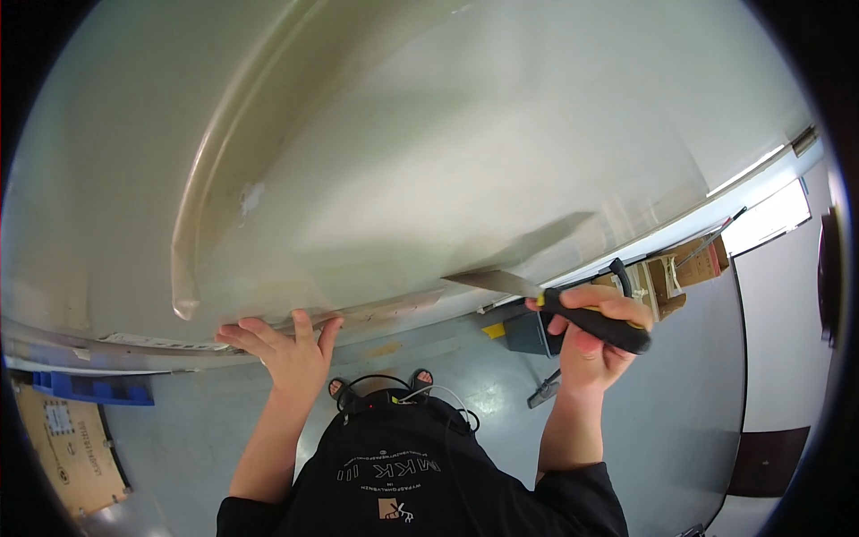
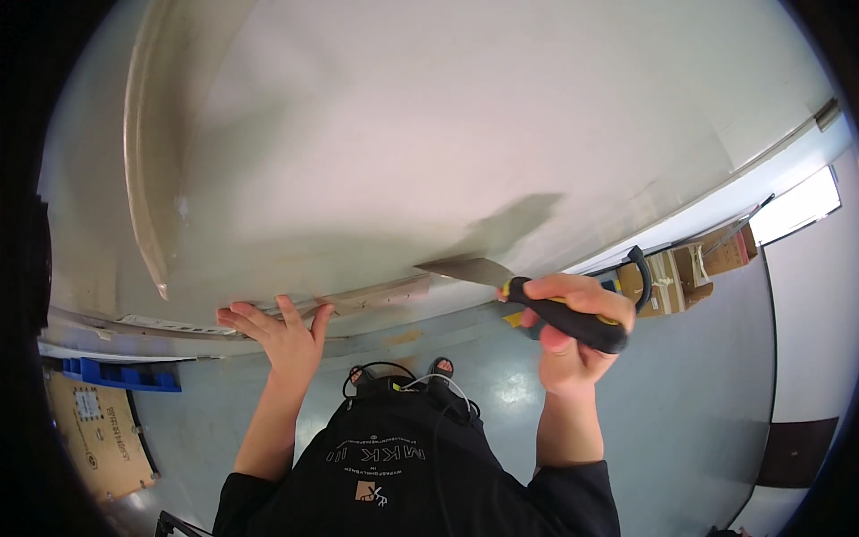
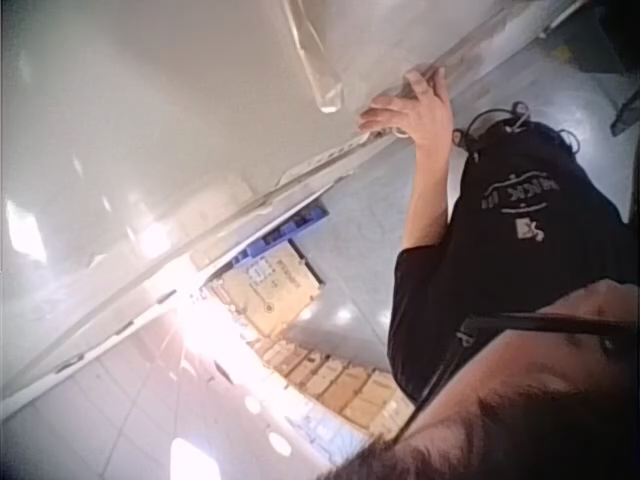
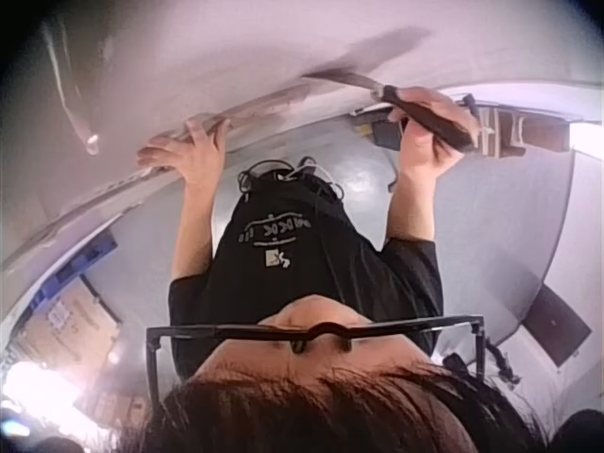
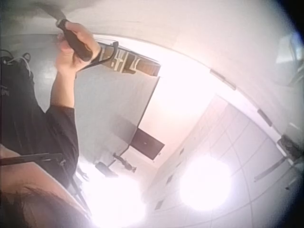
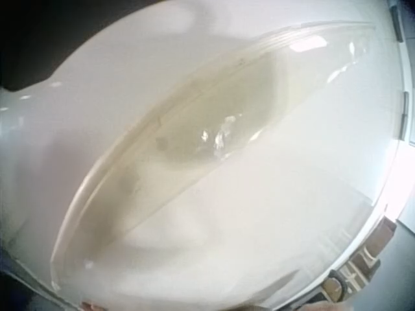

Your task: Scraping and cleaning residues from a large white metal door or panel surface using a hand scraper.

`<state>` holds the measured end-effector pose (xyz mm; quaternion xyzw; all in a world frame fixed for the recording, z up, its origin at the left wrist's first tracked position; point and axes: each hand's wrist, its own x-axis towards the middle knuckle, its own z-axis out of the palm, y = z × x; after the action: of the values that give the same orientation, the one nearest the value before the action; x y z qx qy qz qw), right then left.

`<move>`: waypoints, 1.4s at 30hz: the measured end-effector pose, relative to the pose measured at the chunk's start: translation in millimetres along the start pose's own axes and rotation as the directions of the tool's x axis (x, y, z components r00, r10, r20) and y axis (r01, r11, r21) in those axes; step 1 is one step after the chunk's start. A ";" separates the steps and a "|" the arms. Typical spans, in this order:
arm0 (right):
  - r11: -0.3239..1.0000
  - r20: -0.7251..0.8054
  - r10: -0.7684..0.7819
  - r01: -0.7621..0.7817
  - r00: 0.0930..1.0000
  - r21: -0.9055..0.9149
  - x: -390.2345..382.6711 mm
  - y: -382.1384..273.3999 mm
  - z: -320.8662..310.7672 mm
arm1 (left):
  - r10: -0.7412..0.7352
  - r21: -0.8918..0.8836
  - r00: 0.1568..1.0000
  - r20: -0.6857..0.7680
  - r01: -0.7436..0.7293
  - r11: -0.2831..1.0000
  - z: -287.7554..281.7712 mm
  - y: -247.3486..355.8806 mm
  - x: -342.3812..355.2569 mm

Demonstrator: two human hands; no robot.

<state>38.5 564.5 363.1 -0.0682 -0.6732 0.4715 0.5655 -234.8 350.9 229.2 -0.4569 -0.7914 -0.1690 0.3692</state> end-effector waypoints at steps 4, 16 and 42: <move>1.000 -0.034 0.020 -0.019 0.999 0.023 -3.5 6.6 0.4 | 0.003 0.003 1.000 -0.004 -0.002 1.000 0.9 -0.6 0.2; 0.998 -0.106 0.013 -0.006 0.994 0.067 -5.1 9.7 -15.7 | -0.001 0.014 1.000 0.003 0.001 1.000 0.6 -1.6 0.4; 0.971 -0.288 0.130 -0.063 0.949 0.232 -25.3 28.0 -18.5 | 0.009 0.018 1.000 0.001 -0.009 1.000 0.6 -4.4 0.0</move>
<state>50.2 574.3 324.0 -0.1094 -0.5187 0.5543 0.6416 -238.7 349.0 229.1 -0.4573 -0.7909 -0.1601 0.3739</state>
